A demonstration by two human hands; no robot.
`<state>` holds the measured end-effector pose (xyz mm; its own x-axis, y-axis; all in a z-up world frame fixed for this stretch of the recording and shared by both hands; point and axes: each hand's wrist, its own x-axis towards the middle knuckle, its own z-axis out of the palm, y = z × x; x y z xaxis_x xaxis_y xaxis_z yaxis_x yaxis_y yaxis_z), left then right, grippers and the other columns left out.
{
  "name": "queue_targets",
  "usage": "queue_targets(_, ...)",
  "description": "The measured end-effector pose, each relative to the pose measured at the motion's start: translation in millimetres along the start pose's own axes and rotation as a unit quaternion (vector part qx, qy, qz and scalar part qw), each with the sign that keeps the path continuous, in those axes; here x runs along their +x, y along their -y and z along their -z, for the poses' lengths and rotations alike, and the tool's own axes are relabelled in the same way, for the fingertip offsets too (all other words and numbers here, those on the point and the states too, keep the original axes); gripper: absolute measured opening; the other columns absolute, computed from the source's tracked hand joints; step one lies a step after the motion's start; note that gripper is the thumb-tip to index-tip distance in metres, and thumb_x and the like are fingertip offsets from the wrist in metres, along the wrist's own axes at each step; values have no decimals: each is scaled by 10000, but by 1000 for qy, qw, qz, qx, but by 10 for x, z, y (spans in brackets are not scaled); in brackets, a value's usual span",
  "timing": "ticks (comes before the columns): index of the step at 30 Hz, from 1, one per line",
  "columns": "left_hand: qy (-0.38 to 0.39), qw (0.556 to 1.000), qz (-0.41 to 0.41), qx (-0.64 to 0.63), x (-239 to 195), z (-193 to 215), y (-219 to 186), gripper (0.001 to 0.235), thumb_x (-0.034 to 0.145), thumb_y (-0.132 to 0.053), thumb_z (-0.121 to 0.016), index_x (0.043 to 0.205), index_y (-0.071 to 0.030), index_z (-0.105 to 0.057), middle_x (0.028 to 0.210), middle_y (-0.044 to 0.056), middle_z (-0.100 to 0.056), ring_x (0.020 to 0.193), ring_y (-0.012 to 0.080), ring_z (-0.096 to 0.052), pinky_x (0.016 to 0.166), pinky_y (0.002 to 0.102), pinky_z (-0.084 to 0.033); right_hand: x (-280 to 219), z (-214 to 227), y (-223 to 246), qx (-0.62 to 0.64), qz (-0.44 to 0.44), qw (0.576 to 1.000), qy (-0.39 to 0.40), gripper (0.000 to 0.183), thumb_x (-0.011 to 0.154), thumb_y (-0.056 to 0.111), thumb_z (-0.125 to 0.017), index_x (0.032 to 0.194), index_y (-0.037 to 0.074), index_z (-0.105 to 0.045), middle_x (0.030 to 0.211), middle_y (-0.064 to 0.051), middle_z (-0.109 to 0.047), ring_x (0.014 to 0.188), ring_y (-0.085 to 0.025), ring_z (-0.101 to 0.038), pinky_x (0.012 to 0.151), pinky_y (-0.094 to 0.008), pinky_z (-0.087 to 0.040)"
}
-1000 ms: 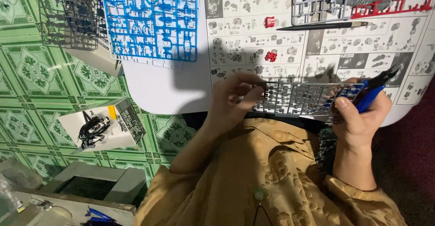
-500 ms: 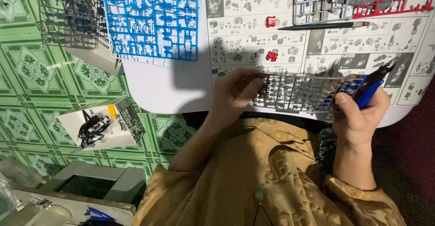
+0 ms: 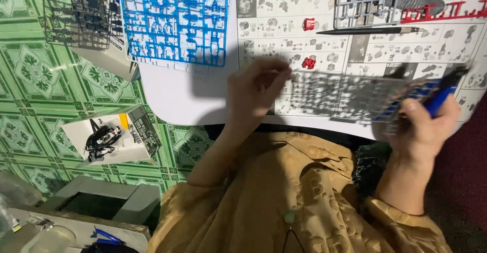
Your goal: The person uses blue-handled pliers to cut small plastic parts from a grey sprue while seated at a table with an instruction sheet and other sprues. They place the cut parts on the instruction sheet and continue cutting additional pieces from the sprue.
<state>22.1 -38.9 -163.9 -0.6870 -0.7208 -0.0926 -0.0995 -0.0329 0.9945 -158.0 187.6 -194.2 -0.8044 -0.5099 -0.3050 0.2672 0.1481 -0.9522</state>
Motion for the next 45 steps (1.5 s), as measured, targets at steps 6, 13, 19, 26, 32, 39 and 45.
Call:
queue_targets(6,50,956,-132,258,126,5,198,103,960,-102,-579,1062,-111,-568,808,11,-660,573,99,-591,523,231,-488,1,520,-130,-75,50,996,-20,355,982,172,-604,1290,112,-439,1081,-72,-514,929,-226,-538,823,-357,-486)
queue_targets(13,87,926,-162,330,252,5,221,109,961,-113,-563,982,-8,-577,929,116,-562,814,321,-546,720,442,-441,-13,132,174,-13,15,998,-67,458,834,252,-717,1228,65,-578,1089,-12,-644,952,-128,-628,886,-255,-551)
queue_targets(19,96,934,-165,302,303,19,104,50,917,-12,-608,961,11,-616,884,126,-608,726,281,-601,589,355,-465,-9,173,107,0,5,999,-44,141,861,158,-689,932,93,-586,862,-29,-637,739,-135,-635,675,-241,-528)
queue_targets(26,62,933,-151,320,257,53,117,76,929,-95,-620,984,-64,-663,940,107,-642,836,267,-622,661,360,-492,-41,13,236,46,-4,998,-44,212,802,203,-706,953,126,-576,883,39,-607,773,-98,-578,735,-229,-502)
queue_targets(32,-5,945,-135,298,61,165,-12,83,898,-159,-705,972,-132,-678,882,20,-698,726,119,-631,632,246,-485,-92,-119,407,31,-1,1000,0,246,850,166,-640,726,167,-428,683,67,-443,585,-72,-427,536,-220,-373)
queue_targets(39,22,997,7,73,-174,234,-338,123,944,-76,-560,975,-25,-667,790,69,-694,677,128,-640,623,234,-529,-190,-272,422,9,-13,1000,-15,177,808,206,-673,878,108,-543,740,46,-526,637,-84,-499,591,-223,-417)
queue_targets(45,23,998,53,-18,-197,324,-307,174,956,-52,-506,968,24,-661,781,115,-671,655,154,-623,591,234,-527,-240,-424,455,-7,-9,999,41,228,822,181,-644,727,143,-440,686,48,-455,596,-89,-429,565,-238,-365)
